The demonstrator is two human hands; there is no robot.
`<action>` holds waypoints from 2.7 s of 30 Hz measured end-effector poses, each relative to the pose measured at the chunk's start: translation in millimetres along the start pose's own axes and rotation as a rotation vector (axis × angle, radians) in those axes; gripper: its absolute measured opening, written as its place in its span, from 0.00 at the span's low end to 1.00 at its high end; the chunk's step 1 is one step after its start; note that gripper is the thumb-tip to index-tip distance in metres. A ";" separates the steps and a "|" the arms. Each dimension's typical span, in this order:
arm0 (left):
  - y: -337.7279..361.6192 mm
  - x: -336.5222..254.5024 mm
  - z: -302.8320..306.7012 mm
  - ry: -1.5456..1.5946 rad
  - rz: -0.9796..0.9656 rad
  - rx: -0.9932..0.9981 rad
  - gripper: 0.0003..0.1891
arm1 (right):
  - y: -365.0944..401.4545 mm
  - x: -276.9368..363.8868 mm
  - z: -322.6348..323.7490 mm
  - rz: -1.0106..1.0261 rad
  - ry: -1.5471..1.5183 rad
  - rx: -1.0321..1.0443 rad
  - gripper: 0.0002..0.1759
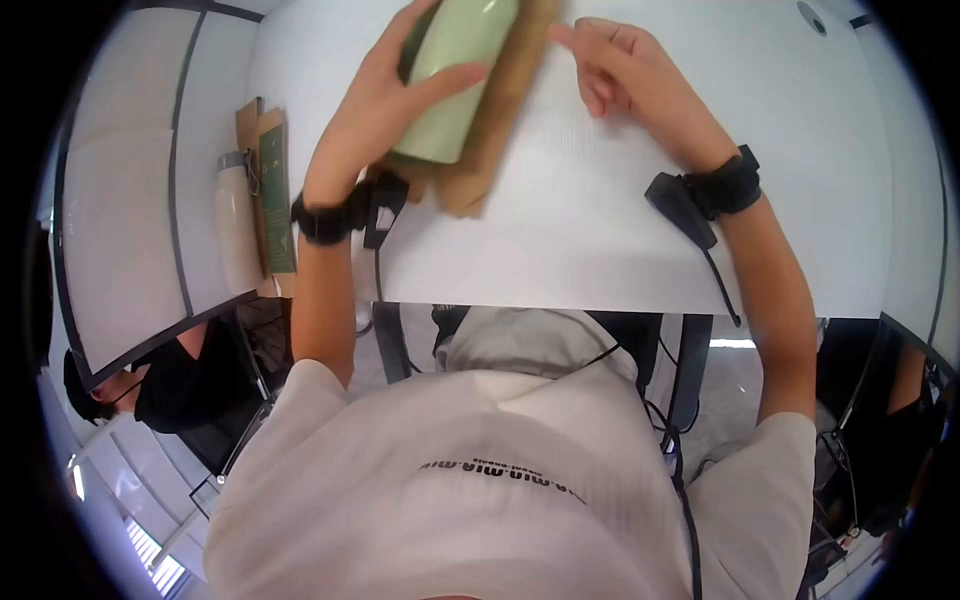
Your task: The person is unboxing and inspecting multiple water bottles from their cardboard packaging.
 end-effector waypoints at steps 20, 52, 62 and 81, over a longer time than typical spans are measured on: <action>151.8 50.3 -24.4 0.096 0.430 -0.503 0.41 | 38.6 -5.7 -1.3 -0.009 -0.063 0.027 0.24; 417.1 175.3 123.2 -0.924 0.493 -1.152 0.18 | 27.0 -1.0 -1.4 0.027 -0.039 0.049 0.21; 375.9 232.0 123.9 -0.495 0.601 -1.098 0.20 | 26.4 0.3 -3.5 0.012 -0.015 0.034 0.23; 381.9 242.7 154.4 -0.289 0.620 -1.166 0.21 | 21.8 -0.3 -4.6 0.031 -0.053 0.028 0.22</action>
Point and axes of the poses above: each hand's wrist, its own y-axis away from the middle knuckle, its own z-axis out of the back of the hand, x = y × z, the point moved 6 cm from there along -y, towards the middle knuckle, and after that the axes turned 10 degrees about x, right-handed, at the moved point
